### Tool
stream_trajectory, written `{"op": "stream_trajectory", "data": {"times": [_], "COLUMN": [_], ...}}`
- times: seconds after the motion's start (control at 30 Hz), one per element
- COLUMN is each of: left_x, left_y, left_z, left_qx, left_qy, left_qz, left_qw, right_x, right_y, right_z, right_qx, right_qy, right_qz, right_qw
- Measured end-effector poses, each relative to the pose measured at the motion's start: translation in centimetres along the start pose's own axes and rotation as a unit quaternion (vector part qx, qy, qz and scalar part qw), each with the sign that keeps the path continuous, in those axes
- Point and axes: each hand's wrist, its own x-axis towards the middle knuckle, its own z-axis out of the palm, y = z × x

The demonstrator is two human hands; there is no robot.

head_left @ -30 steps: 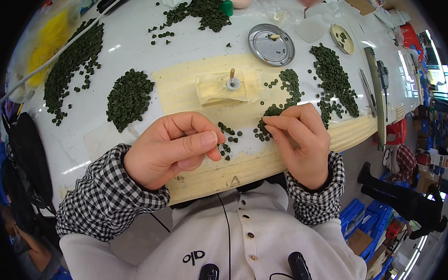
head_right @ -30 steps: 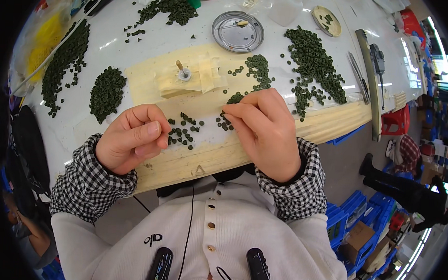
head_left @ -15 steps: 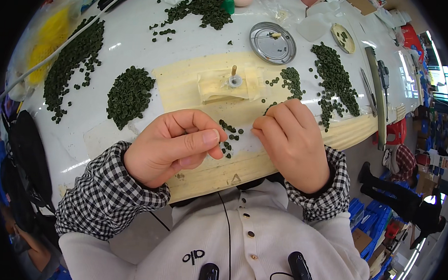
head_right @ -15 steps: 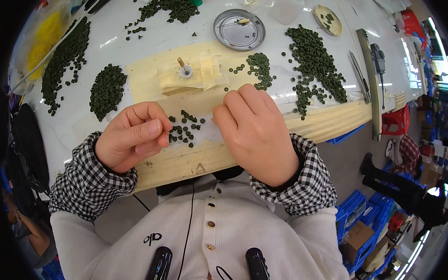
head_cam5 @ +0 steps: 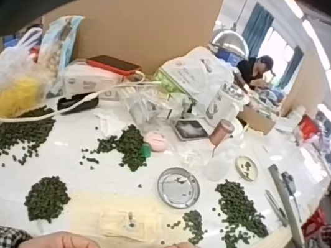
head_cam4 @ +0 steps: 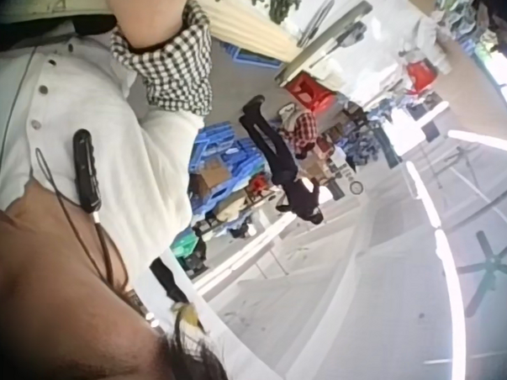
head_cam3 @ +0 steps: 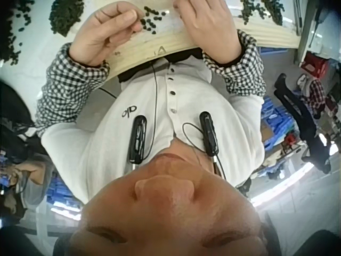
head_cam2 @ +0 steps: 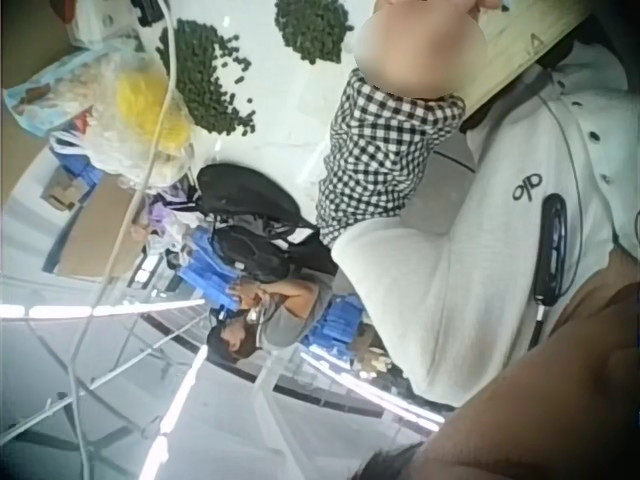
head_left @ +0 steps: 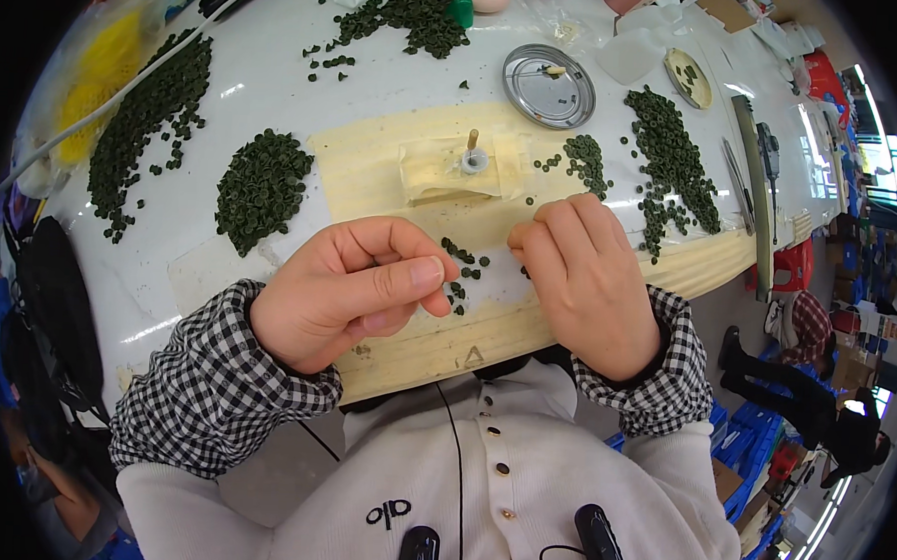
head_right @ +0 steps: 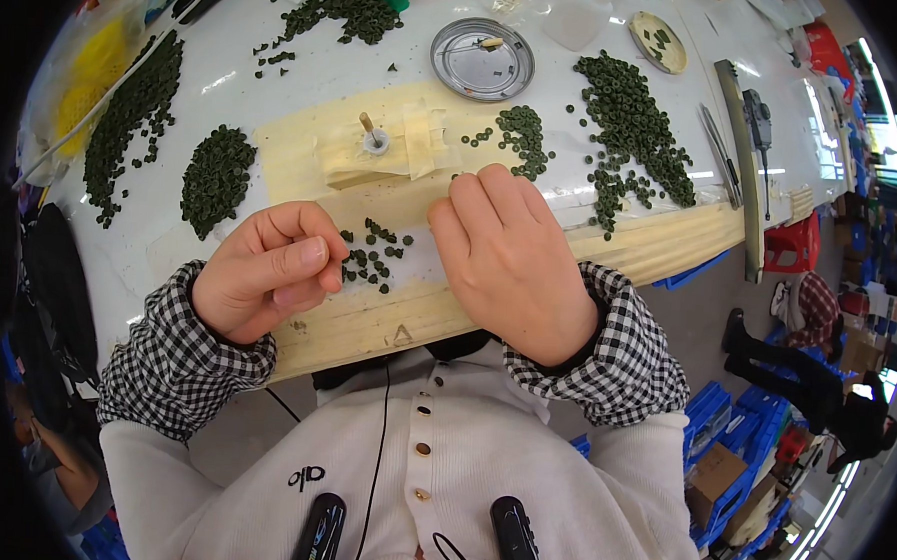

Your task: The recorder is assembling small green plastic components onto a long strip at a workbench.

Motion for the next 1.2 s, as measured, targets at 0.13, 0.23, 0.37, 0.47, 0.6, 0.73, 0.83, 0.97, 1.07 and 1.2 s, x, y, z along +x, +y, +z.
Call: {"op": "stream_trajectory", "data": {"times": [0.13, 0.23, 0.37, 0.47, 0.6, 0.73, 0.83, 0.97, 1.07, 1.2], "left_x": [0.0, 0.0, 0.0, 0.1, -0.1, -0.2, -0.3, -0.6, -0.3, -0.4], "left_y": [0.0, 0.0, 0.0, 0.1, -0.1, 0.2, 0.3, 0.7, -0.6, 0.0], "left_z": [-0.1, -0.1, -0.1, 0.1, 0.3, 1.3, 1.3, 1.3, 0.6, 1.0], "left_qx": [-0.002, -0.003, 0.004, 0.020, 0.083, 0.172, 0.203, 0.222, 0.255, 0.246], "left_qy": [-0.003, -0.002, -0.004, 0.003, 0.035, 0.067, 0.061, 0.054, 0.048, 0.069], "left_qz": [-0.001, 0.001, 0.003, -0.001, -0.004, -0.014, 0.006, 0.013, 0.090, 0.066], "left_qw": [1.000, 1.000, 1.000, 1.000, 0.996, 0.983, 0.977, 0.974, 0.962, 0.964], "right_x": [-0.3, -0.2, -0.2, -0.1, 0.1, 0.9, 1.6, 2.0, 1.8, 1.6], "right_y": [0.1, 0.1, 0.3, 0.4, 0.0, -1.5, -2.0, -2.4, -2.6, -3.0], "right_z": [0.5, 0.6, 0.5, 0.1, -0.5, -0.8, -1.1, -0.9, -0.6, -0.6], "right_qx": [0.030, 0.054, 0.116, 0.147, 0.263, 0.338, 0.338, 0.331, 0.333, 0.335], "right_qy": [0.017, 0.028, 0.042, 0.067, 0.076, 0.087, 0.085, 0.097, 0.115, 0.153], "right_qz": [0.016, 0.029, 0.060, 0.082, 0.094, 0.079, 0.062, 0.052, 0.058, 0.095], "right_qw": [0.999, 0.998, 0.991, 0.983, 0.957, 0.934, 0.935, 0.937, 0.934, 0.925]}}
